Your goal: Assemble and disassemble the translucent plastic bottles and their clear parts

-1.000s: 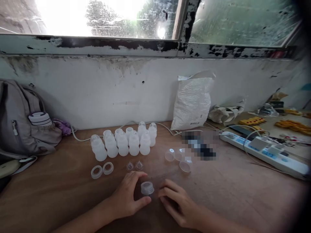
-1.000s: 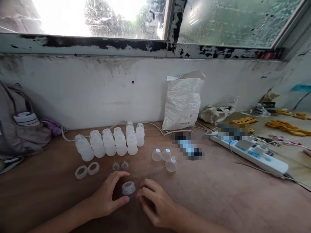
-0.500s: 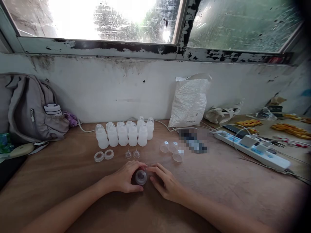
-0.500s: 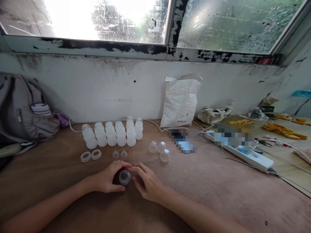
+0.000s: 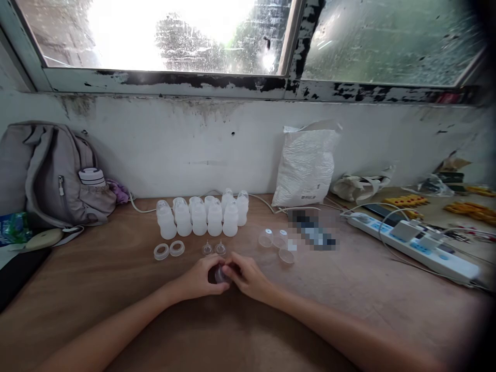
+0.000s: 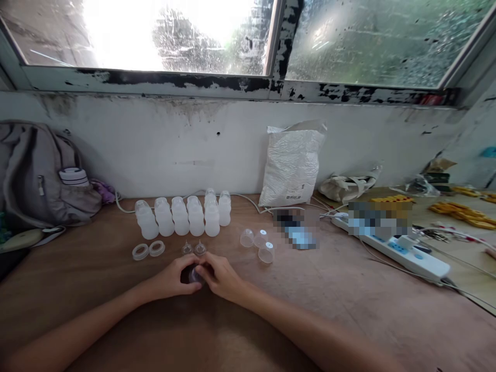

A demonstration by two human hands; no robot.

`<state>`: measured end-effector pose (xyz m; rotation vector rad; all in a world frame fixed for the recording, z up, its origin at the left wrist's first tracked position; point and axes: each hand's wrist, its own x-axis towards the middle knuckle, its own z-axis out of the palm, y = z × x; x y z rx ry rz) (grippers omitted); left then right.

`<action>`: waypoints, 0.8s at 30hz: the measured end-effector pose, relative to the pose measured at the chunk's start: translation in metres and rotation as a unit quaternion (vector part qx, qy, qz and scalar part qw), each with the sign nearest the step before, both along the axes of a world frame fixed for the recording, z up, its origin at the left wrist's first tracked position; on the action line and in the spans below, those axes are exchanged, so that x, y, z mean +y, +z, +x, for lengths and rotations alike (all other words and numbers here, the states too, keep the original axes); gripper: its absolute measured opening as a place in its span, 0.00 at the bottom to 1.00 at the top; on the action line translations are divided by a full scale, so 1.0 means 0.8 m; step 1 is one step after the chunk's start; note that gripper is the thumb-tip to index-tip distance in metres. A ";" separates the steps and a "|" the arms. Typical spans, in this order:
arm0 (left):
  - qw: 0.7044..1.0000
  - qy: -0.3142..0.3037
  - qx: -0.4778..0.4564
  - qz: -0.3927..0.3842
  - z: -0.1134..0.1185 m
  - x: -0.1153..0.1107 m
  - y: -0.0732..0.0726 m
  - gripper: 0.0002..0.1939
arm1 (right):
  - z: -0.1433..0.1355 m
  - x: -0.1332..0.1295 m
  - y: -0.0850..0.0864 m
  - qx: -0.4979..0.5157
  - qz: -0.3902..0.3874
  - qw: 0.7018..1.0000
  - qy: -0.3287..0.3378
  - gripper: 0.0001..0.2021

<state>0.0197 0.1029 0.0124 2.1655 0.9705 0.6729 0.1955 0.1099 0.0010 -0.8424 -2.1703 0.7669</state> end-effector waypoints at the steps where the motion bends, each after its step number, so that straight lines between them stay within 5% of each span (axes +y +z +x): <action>1: 1.000 0.010 -0.010 -0.013 0.000 0.001 0.001 0.13 | -0.001 0.002 0.000 0.038 -0.051 0.998 -0.007 0.09; 5: 0.995 0.028 -0.051 -0.078 0.002 0.003 0.001 0.09 | -0.003 0.006 -0.005 0.196 -0.256 0.947 0.007 0.13; 8: 0.986 0.033 -0.110 -0.123 0.005 0.005 -0.002 0.10 | -0.007 0.008 -0.011 0.288 -0.339 0.895 0.016 0.15; 13: 0.974 0.044 -0.160 -0.157 0.009 0.005 -0.004 0.09 | -0.011 0.007 -0.013 0.357 -0.377 0.854 -0.011 0.15; 19: 0.967 0.066 -0.177 -0.171 0.017 0.001 -0.004 0.08 | -0.011 0.005 -0.009 0.377 -0.366 0.849 -0.043 0.14; 24: 0.962 0.055 -0.188 -0.191 0.013 -0.006 -0.004 0.11 | -0.004 0.013 -0.010 0.342 -0.409 0.846 0.011 0.14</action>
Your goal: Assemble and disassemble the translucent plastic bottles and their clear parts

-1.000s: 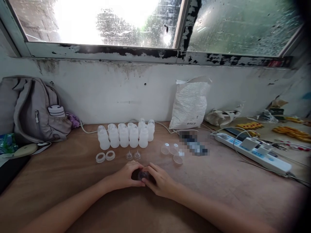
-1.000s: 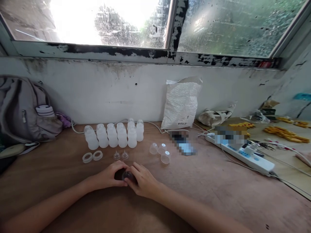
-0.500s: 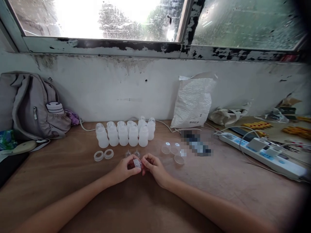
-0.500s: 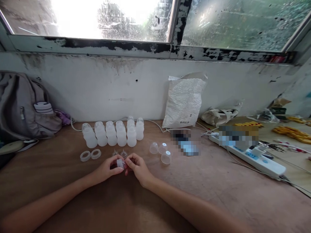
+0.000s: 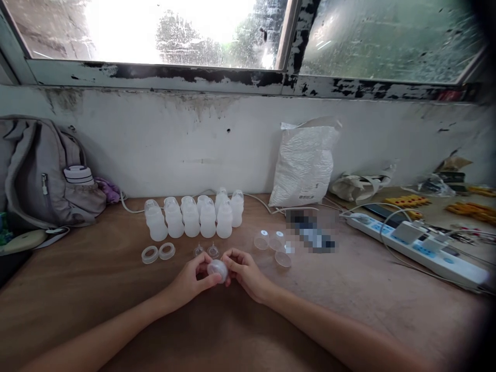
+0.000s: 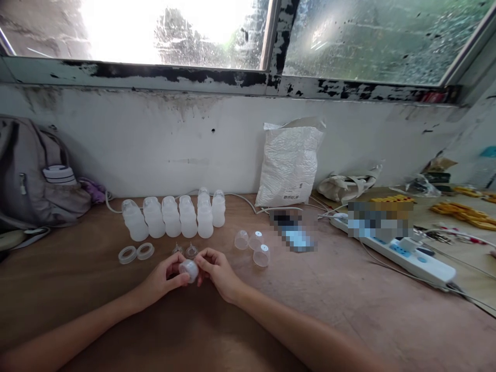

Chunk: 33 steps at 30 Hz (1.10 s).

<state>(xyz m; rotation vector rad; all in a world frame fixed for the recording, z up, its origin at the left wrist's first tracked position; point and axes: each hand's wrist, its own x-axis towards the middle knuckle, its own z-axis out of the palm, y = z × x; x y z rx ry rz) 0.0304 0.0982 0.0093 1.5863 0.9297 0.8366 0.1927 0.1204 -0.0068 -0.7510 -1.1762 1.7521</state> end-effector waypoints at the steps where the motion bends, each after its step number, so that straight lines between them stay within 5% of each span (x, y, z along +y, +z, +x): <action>1: 1.000 -0.008 -0.004 0.002 -0.001 -0.001 0.000 0.11 | 0.001 0.001 0.000 -0.007 -0.001 1.000 0.012 0.14; 6: 0.997 0.071 0.010 0.033 -0.001 0.000 -0.003 0.10 | 0.004 -0.007 0.008 -0.063 0.044 0.997 -0.003 0.16; 12: 0.989 0.116 0.065 0.060 -0.002 0.001 -0.007 0.09 | 0.001 -0.028 0.012 -0.186 0.220 0.958 -0.004 0.15; 15: 0.987 0.103 0.084 0.090 0.000 -0.006 -0.003 0.08 | -0.001 -0.027 0.007 -0.198 0.222 0.955 -0.008 0.09; 24: 0.973 0.105 0.146 0.145 0.002 -0.017 0.002 0.04 | -0.005 -0.030 0.013 -0.279 0.305 0.910 -0.038 0.11; 33: 0.974 0.105 0.138 0.149 0.001 -0.016 0.003 0.04 | -0.008 -0.033 0.017 -0.267 0.288 0.919 -0.041 0.07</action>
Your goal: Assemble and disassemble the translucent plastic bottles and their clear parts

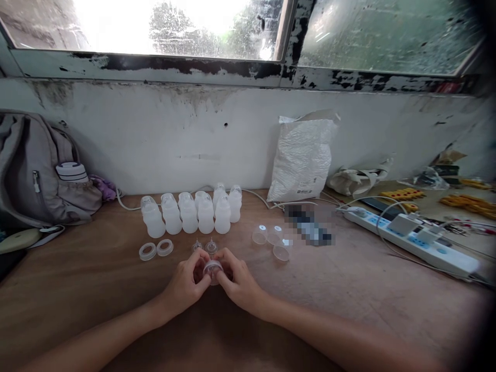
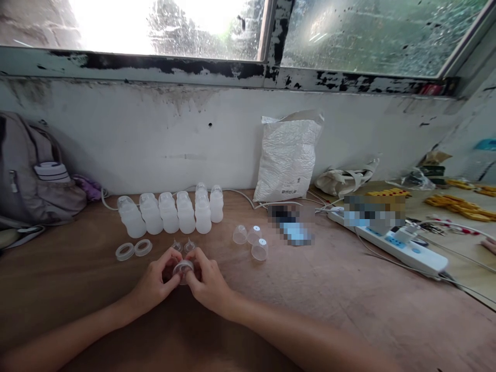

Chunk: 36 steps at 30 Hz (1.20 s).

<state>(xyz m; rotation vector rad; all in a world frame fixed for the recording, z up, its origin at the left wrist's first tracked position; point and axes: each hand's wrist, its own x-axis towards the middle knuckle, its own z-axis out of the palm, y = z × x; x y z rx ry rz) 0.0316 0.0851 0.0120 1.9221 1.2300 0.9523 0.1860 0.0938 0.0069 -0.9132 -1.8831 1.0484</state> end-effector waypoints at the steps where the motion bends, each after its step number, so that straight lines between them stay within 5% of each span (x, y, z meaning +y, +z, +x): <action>1: 1.000 -0.006 -0.006 -0.004 0.000 0.000 0.000 0.04 | 0.000 0.000 0.001 -0.001 -0.005 1.000 -0.003 0.05; 6: 0.999 -0.027 -0.014 -0.044 -0.001 -0.001 -0.001 0.04 | 0.001 -0.003 0.000 -0.041 0.005 0.999 -0.028 0.02; 20: 0.999 0.010 0.030 0.002 0.002 0.000 -0.006 0.06 | 0.001 -0.005 -0.007 -0.089 0.108 0.990 -0.015 0.09; 24: 0.999 0.016 0.047 0.011 0.003 -0.003 -0.008 0.05 | 0.001 -0.007 -0.010 -0.107 0.151 0.983 0.018 0.08; 36: 0.999 0.028 -0.018 -0.036 0.000 -0.007 -0.009 0.06 | 0.012 -0.011 0.006 -0.077 0.117 0.985 0.099 0.09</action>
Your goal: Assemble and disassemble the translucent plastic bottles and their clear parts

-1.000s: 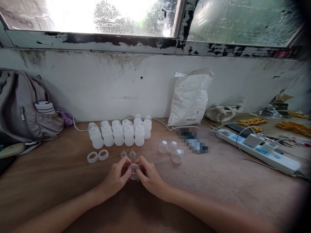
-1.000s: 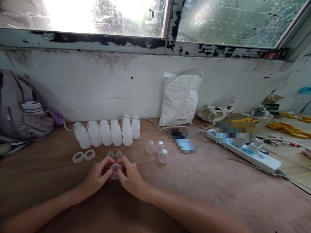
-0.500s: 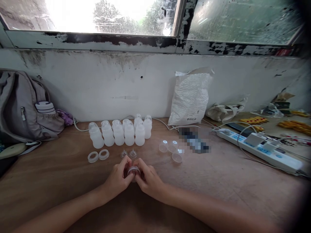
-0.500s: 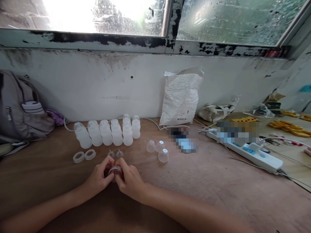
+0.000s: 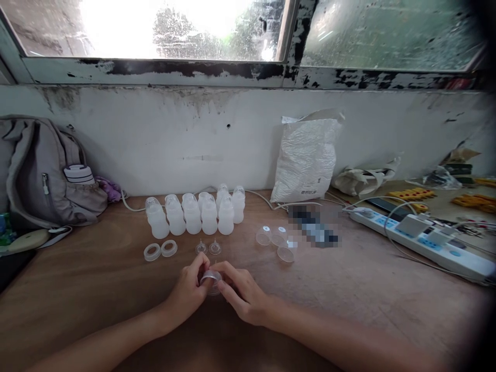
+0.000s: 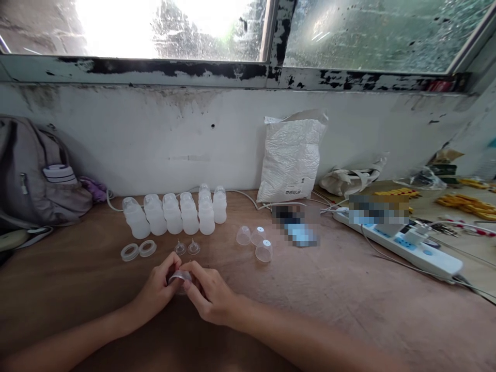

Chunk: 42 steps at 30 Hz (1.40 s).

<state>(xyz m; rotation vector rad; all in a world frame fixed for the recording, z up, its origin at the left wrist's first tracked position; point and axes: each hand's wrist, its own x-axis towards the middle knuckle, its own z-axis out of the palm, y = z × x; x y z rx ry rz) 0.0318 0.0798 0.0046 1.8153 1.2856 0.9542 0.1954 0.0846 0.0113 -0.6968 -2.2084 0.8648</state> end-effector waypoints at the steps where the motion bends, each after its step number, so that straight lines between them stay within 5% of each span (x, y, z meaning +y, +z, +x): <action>1: 1.000 -0.001 -0.013 -0.004 0.000 0.000 -0.001 0.07 | 0.000 0.000 0.000 0.003 0.004 1.000 0.001 0.09; 7: 0.997 -0.004 -0.080 0.005 -0.001 0.004 -0.003 0.06 | -0.002 -0.002 0.002 0.034 -0.039 0.999 0.011 0.12; 11: 0.991 -0.004 -0.129 -0.027 0.000 0.009 -0.009 0.09 | -0.003 -0.003 -0.003 0.097 -0.088 0.991 -0.005 0.22; 17: 0.992 -0.014 -0.118 -0.052 0.001 0.012 -0.013 0.11 | -0.003 0.003 -0.006 0.101 -0.151 0.982 -0.044 0.09; 26: 0.992 -0.036 -0.110 -0.040 0.000 0.009 -0.003 0.10 | -0.004 0.006 -0.008 0.111 -0.170 0.978 -0.043 0.10; 38: 0.977 -0.001 -0.200 -0.072 -0.001 0.005 0.010 0.15 | -0.007 0.016 -0.011 0.228 -0.257 0.933 -0.108 0.12; 42: 0.983 -0.041 -0.168 -0.065 0.000 0.005 0.008 0.16 | -0.008 0.014 -0.009 0.207 -0.253 0.938 -0.119 0.13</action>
